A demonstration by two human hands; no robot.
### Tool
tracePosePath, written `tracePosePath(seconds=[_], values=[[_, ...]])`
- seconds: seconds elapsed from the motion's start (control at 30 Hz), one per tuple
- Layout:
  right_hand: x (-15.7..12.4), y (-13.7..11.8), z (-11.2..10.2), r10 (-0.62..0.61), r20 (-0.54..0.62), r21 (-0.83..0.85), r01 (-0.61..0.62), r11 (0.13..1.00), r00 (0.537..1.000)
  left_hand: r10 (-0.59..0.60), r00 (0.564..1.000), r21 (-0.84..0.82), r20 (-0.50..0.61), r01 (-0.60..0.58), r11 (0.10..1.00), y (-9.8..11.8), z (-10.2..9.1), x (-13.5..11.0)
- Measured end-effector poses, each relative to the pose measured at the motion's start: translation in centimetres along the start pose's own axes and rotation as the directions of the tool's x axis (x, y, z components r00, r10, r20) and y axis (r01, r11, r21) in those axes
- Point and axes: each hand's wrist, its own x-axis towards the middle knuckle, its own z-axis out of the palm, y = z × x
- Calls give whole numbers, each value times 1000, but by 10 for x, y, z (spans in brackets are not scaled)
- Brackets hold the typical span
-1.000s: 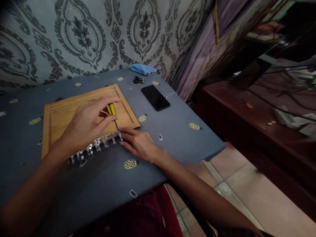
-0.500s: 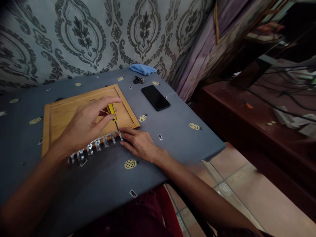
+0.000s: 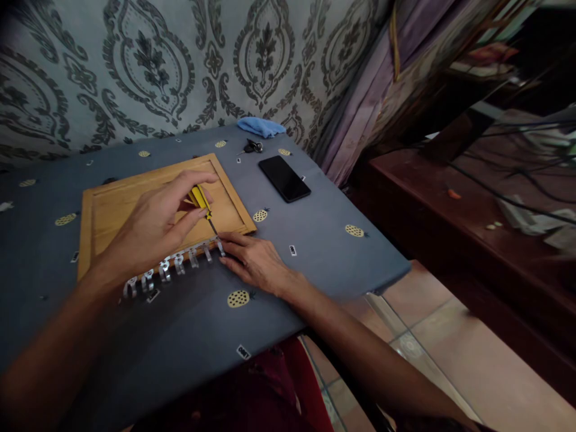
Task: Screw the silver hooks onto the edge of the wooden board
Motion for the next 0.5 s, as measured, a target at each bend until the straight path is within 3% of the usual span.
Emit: tracePosePath(seconds=[0.5], values=[[0,2,0,12,33,-1,-12,1000,999,14,999,8,37,-14,1000,2,1,0]])
